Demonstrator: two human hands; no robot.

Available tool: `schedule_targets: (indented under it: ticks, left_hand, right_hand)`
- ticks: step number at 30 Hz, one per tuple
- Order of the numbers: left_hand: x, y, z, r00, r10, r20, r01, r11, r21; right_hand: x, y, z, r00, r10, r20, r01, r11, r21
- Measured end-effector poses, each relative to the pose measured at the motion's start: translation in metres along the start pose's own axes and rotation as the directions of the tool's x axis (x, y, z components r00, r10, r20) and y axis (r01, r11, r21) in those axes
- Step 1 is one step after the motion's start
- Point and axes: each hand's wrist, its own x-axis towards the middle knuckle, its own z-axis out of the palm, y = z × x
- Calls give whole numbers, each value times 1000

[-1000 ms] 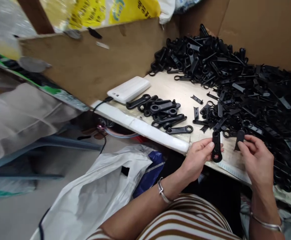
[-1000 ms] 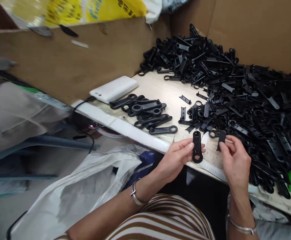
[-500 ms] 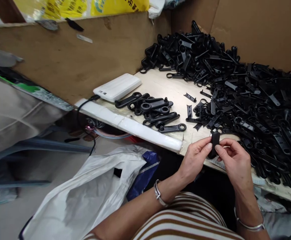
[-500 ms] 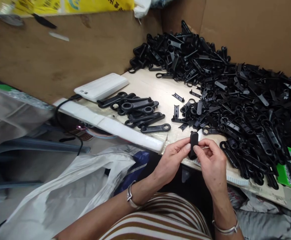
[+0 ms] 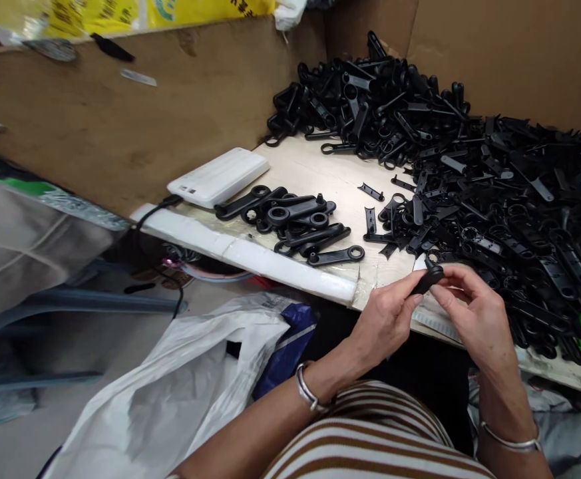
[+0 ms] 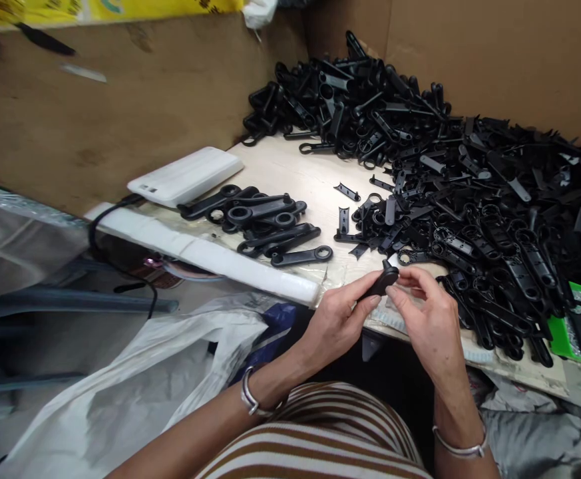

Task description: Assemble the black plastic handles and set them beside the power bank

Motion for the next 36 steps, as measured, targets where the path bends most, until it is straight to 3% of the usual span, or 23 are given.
schedule_targets:
  ticks: [5, 9, 16, 20, 24, 30, 36]
  left_hand:
    - [-1, 3, -1, 996, -13, 91, 12, 1000, 7]
    - [0, 1, -1, 994, -45, 99, 49, 998, -40]
    - [1, 2, 1, 994, -103, 41, 103, 995, 14]
    - [6, 1, -2, 990, -113, 84, 107, 992, 69]
    - [12, 3, -8, 988, -55, 147, 53, 998, 15]
    - [9, 10, -12, 980, -3, 198, 9, 1000, -29]
    - [12, 6, -11, 970, -95, 225, 81, 994, 73]
  right_hand:
    - [4, 7, 2, 979, 3, 202, -66, 949, 307]
    - [3, 15, 6, 984, -25, 174, -55, 895, 442]
    - [-5, 18, 12, 993, -14, 118, -33, 921, 388]
    - [-2, 25, 13, 987, 60, 149, -124, 875, 468]
    - [1, 25, 5, 986, 15, 168, -73, 935, 347]
    - [-9, 10, -2, 994, -73, 76, 55, 976, 209]
    - [-9, 21, 11, 1000, -9, -7, 10, 972, 236]
